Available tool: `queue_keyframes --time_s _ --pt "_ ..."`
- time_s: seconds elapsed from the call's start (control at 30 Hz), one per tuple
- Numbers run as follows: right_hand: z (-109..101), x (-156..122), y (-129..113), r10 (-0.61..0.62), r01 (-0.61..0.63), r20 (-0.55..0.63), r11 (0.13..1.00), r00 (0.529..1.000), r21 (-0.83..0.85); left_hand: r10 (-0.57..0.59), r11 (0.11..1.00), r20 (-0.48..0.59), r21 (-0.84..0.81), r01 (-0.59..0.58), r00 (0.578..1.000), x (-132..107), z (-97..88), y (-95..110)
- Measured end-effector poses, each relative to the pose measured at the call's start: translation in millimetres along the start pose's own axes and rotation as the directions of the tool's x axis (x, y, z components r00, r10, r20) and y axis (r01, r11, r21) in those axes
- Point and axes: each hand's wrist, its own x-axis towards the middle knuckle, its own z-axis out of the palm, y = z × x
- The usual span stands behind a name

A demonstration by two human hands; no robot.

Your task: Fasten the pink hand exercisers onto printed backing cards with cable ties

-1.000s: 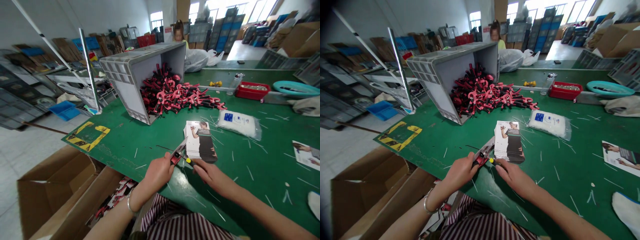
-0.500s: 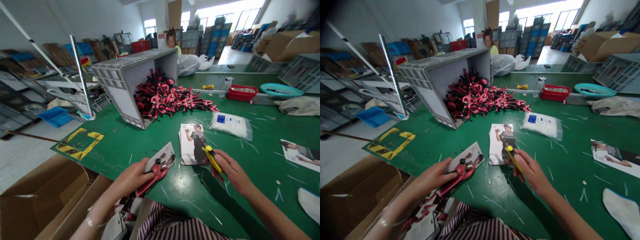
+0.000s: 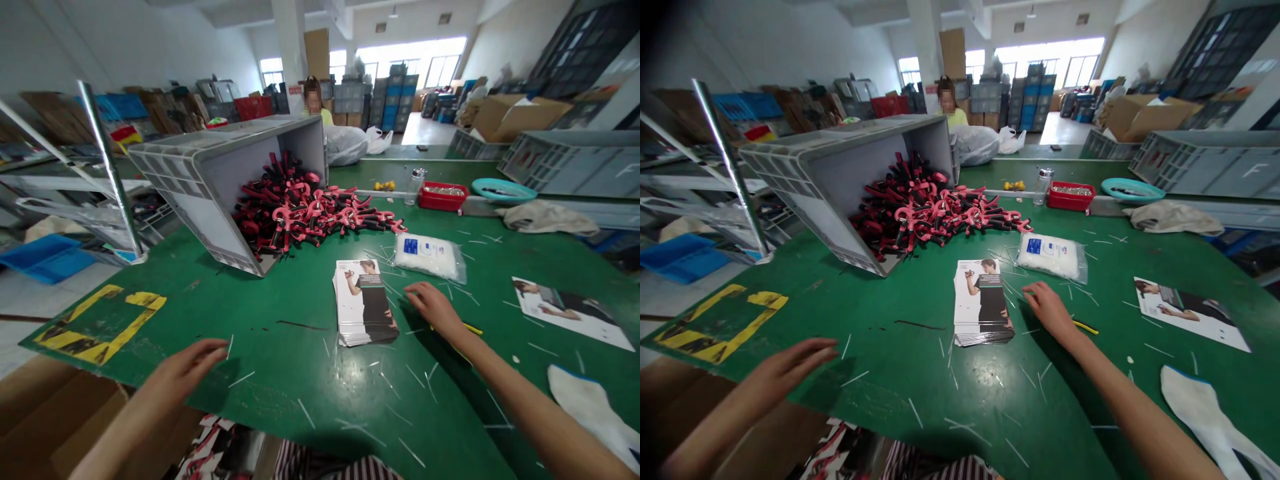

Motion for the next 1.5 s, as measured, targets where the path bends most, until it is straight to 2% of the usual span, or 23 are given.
queue_keyframes --time_s 0.03,0.1,0.13,0.17,0.2,0.27,0.37,0.5,0.63,0.7,0.73,0.8,0.83,0.87,0.93,1.03,1.1,1.17,1.23,1.33,1.4,1.5 --pt "4 20 -6 0.032 -0.031 0.031 0.999 0.999 -0.035 0.087 0.994 0.121 -0.070 -0.079 0.989 19 23.5 21" --pt "14 57 -12 0.062 -0.058 0.054 0.996 0.997 -0.072 0.276 0.948 0.245 -0.229 -0.221 0.930 54 73.9 66" --pt "19 72 -14 0.082 -0.076 0.060 0.993 0.995 -0.092 0.326 0.919 0.238 -0.307 -0.248 0.915 68 98.9 88" --pt "24 85 -14 0.103 -0.095 0.063 0.990 0.993 -0.108 0.322 0.902 0.178 -0.356 -0.244 0.930 82 122.5 106" --pt "30 94 -13 0.129 -0.120 0.067 0.985 0.989 -0.125 0.270 0.909 0.099 -0.353 -0.220 0.958 93 144.0 120" --pt "38 106 -12 0.179 -0.166 0.076 0.974 0.981 -0.155 0.223 0.934 0.023 -0.292 -0.207 0.974 112 178.1 133" --pt "40 111 -7 0.215 -0.196 0.104 0.967 0.971 -0.165 0.196 0.915 0.022 -0.363 -0.175 0.980 123 203.9 127" --pt "19 104 6 0.239 -0.227 0.099 0.967 0.966 -0.112 0.087 0.849 -0.042 -0.520 -0.096 0.995 106 204.8 102" --pt "-9 83 12 0.269 -0.271 0.083 0.962 0.960 0.016 0.010 0.675 0.136 -0.732 0.093 0.991 72 197.4 86" --pt "-13 68 1 0.255 -0.272 0.099 0.927 0.962 0.259 -0.015 0.611 0.171 -0.779 0.144 0.985 59 193.5 82" --pt "-12 60 -9 0.237 -0.261 0.110 0.860 0.965 0.439 -0.024 0.585 0.174 -0.796 0.155 0.985 55 190.7 82" --pt "-5 45 -39 0.199 -0.214 0.115 0.607 0.973 0.765 -0.032 0.527 0.171 -0.834 0.162 0.985 52 182.2 83" --pt "0 38 -57 0.183 -0.193 0.117 0.484 0.976 0.854 -0.032 0.501 0.159 -0.852 0.153 0.987 52 176.4 84" --pt "5 33 -76 0.174 -0.175 0.112 0.408 0.978 0.896 -0.030 0.482 0.136 -0.866 0.134 0.990 54 169.8 85" --pt "17 29 -111 0.149 -0.137 0.089 0.348 0.985 0.927 -0.027 0.475 0.073 -0.877 0.077 0.997 58 156.4 87" --pt "36 35 -148 0.112 -0.057 0.024 0.305 0.993 0.951 -0.006 0.497 0.029 -0.867 0.028 1.000 64 143.5 82" --pt "51 42 -159 0.085 -0.021 -0.003 0.281 0.996 0.960 0.003 0.504 0.040 -0.863 0.033 0.999 66 142.4 75" --pt "67 46 -164 0.055 -0.008 -0.009 0.297 0.998 0.955 -0.011 0.479 0.051 -0.876 0.050 0.999 66 145.4 67" --pt "81 46 -165 0.045 0.000 -0.016 0.339 0.999 0.941 -0.051 0.390 0.050 -0.918 0.066 0.997 68 150.3 59" --pt "92 43 -164 0.069 0.008 -0.037 0.376 0.997 0.926 -0.123 0.136 0.104 -0.983 0.120 0.987 73 160.1 53" --pt "93 42 -164 0.082 0.010 -0.044 0.378 0.996 0.926 -0.141 0.008 0.171 -0.985 0.174 0.975 79 168.9 53" --pt "90 40 -165 0.087 0.026 -0.064 0.384 0.994 0.923 -0.160 -0.047 0.240 -0.971 0.235 0.958 88 182.5 61"
